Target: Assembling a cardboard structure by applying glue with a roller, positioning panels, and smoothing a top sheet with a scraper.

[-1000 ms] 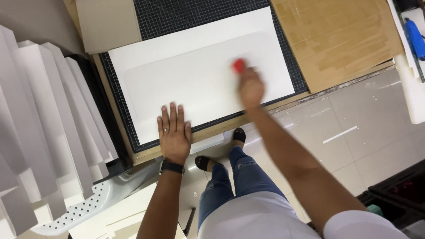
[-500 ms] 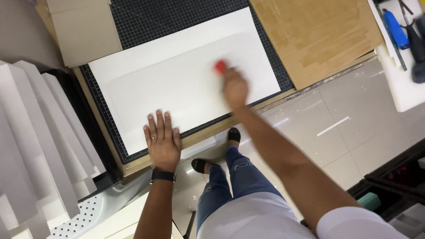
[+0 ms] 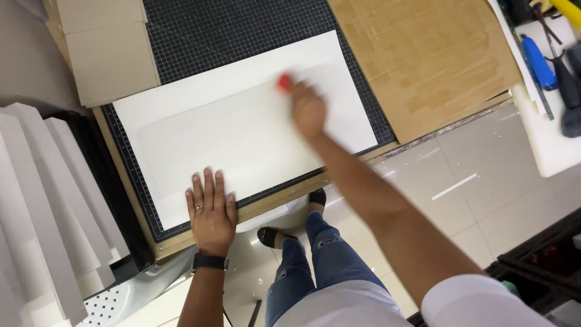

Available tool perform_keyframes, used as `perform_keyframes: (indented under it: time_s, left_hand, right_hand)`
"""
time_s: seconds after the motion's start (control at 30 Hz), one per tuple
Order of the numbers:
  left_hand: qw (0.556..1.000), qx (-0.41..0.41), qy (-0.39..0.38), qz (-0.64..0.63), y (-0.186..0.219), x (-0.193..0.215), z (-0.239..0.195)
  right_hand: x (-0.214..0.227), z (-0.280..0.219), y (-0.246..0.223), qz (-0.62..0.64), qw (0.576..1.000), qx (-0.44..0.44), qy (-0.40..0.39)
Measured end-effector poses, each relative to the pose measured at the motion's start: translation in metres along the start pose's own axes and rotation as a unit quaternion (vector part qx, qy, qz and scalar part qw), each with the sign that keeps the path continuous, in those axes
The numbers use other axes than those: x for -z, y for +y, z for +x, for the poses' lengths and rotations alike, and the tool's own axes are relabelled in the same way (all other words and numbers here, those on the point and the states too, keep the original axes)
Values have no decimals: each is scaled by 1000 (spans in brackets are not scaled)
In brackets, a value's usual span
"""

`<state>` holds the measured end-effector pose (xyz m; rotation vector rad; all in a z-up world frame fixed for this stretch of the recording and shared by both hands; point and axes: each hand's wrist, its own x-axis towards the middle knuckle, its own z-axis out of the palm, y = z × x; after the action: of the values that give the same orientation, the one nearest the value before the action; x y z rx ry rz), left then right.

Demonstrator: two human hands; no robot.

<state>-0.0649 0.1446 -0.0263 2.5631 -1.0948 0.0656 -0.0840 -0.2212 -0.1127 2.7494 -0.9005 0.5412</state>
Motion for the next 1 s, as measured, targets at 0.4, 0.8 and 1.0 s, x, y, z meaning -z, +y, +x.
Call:
perform_keyframes:
  time_s: [0.4, 0.8, 1.0]
  left_hand:
    - [983, -79, 128, -103, 80, -32, 83]
    - [976, -91, -197, -8, 200, -85, 206]
    - [986, -73, -148, -29, 208, -96, 207]
  right_hand:
    - [47, 48, 162, 141, 985, -72, 71]
    - [21, 74, 146, 65, 997, 24, 42]
    - [21, 102, 170, 253, 967, 37, -15]
